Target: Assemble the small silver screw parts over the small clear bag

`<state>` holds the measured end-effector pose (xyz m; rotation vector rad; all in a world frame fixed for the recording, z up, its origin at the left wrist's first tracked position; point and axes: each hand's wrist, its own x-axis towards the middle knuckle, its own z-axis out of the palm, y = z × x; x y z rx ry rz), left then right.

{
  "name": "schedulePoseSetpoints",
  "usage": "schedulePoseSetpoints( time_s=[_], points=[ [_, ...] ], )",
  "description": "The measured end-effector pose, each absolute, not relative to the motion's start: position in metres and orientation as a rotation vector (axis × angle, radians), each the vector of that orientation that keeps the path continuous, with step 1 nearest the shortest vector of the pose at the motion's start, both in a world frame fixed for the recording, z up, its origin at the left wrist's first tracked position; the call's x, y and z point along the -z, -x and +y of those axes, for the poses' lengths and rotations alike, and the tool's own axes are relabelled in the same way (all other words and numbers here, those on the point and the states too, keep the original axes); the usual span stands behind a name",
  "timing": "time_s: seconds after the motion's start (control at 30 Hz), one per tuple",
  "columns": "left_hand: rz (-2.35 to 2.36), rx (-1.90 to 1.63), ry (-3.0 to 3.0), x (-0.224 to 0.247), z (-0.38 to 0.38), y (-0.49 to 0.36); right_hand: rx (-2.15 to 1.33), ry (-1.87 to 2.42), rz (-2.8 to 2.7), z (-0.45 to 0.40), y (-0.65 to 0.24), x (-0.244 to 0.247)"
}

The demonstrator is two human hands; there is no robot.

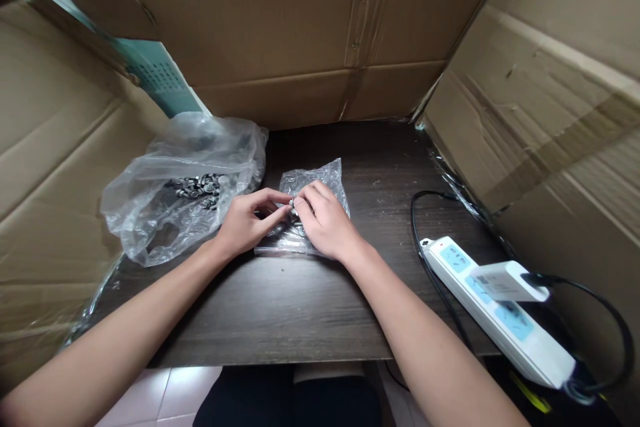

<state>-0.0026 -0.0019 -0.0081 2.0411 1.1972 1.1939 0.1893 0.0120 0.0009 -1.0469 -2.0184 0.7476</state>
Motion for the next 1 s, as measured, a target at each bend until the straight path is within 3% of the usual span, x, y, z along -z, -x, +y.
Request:
schedulePoseSetpoints(
  time_s=[1.0],
  points=[
    [1.155,-1.212,-2.071,0.008,-0.0024,0.0039,-0.797,1.054,-2.022,0.012,-0.1881,-0.001]
  ],
)
